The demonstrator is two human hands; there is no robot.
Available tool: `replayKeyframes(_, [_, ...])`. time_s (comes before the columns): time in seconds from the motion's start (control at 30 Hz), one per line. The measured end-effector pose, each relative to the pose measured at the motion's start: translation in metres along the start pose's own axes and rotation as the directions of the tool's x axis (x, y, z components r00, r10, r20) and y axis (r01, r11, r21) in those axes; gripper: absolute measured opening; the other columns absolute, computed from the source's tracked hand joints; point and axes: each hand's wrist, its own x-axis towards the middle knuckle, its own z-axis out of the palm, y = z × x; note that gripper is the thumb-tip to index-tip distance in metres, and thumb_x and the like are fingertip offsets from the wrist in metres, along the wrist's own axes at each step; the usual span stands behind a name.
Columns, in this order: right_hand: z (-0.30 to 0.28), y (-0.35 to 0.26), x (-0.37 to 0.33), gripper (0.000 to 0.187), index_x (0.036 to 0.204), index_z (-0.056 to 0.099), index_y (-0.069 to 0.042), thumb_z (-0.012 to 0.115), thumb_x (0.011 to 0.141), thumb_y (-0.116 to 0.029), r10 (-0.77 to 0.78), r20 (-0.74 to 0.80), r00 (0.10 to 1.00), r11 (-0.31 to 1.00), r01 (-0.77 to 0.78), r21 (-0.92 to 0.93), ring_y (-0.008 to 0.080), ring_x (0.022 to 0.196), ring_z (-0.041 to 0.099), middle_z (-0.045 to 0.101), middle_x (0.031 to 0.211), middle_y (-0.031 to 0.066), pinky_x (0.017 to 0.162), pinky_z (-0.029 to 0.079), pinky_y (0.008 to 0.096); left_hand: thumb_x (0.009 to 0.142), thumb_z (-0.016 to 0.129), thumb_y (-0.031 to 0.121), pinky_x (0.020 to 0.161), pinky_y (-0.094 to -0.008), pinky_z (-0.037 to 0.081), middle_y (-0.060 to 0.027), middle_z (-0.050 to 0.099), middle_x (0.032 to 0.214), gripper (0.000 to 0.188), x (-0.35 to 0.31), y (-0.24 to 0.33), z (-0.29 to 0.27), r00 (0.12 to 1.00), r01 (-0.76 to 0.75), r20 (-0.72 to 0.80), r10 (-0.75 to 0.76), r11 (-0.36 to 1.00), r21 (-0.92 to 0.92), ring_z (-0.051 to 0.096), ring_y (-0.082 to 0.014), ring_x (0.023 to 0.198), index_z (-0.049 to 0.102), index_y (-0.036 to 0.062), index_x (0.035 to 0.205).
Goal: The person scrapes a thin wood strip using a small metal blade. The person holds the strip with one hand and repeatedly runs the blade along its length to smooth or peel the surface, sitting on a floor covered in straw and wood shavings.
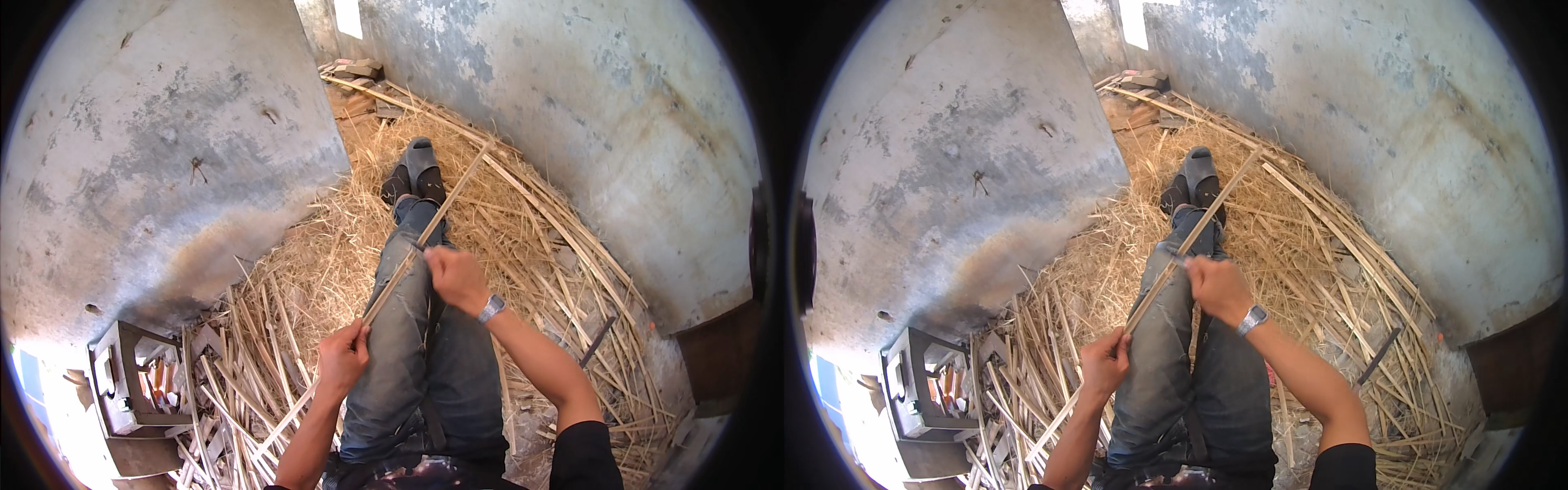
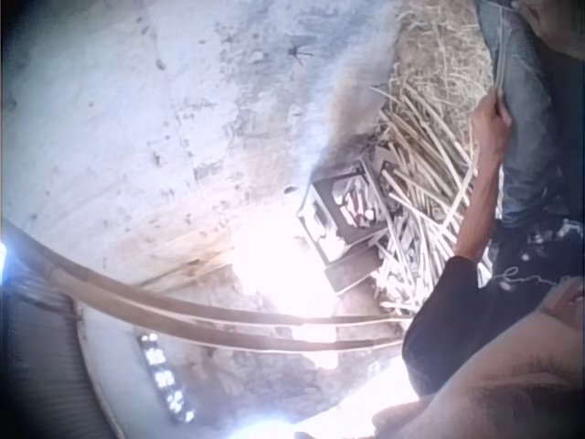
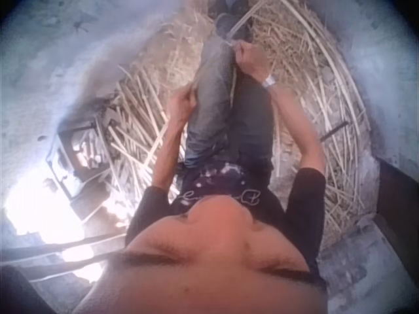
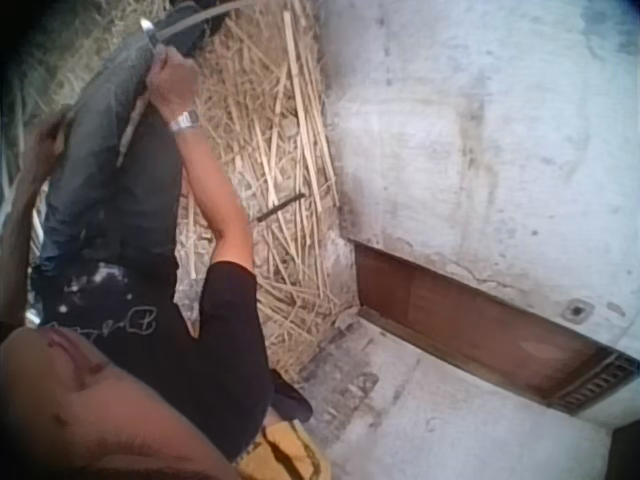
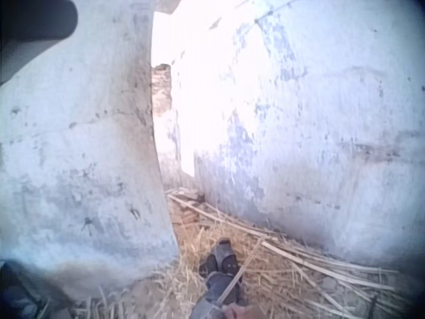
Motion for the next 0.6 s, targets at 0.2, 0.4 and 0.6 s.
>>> replayKeyframes(0.2, [0.019,-0.012,-0.015,0.043,0.077,0.065,-0.003,0.053,0.106,-0.033,0.034,-0.095,0.995,0.986,-0.018,0.166,0.0464,0.067,0.065,0.063,0.069,0.0256,0.058,0.049,0.0548,0.092,0.073,0.012,0.057,-0.0404,0.050,-0.0184,0.067,0.074,0.016,0.021,0.019,0.012,1.000,0.016,-0.016,-0.016,1.000,-0.022,0.066,-0.0329,0.059,0.075,0.0028,0.105])
replayKeyframes(0.4, [0.004,-0.028,-0.022,0.040,0.078,0.067,-0.004,0.054,0.105,-0.031,0.131,0.121,0.984,0.985,-0.143,0.100,0.0473,0.068,0.064,0.064,0.071,0.0252,0.061,0.049,0.0539,0.091,0.073,0.011,0.059,-0.0347,0.049,-0.0183,0.068,0.073,0.022,0.024,0.024,0.009,0.999,0.043,0.032,-0.041,0.997,-0.066,0.063,-0.0254,0.056,0.075,0.0014,0.112])
replayKeyframes(0.6, [0.000,-0.027,-0.026,0.040,0.081,0.069,-0.003,0.053,0.105,-0.031,0.123,0.125,0.985,0.984,-0.138,0.117,0.0472,0.068,0.064,0.065,0.072,0.0245,0.062,0.049,0.0545,0.094,0.073,0.016,0.065,-0.0333,0.054,-0.0140,0.073,0.076,0.027,-0.006,-0.020,-0.037,0.893,0.343,0.336,-0.300,0.936,-0.077,0.070,-0.0264,0.064,0.073,0.0004,0.116])
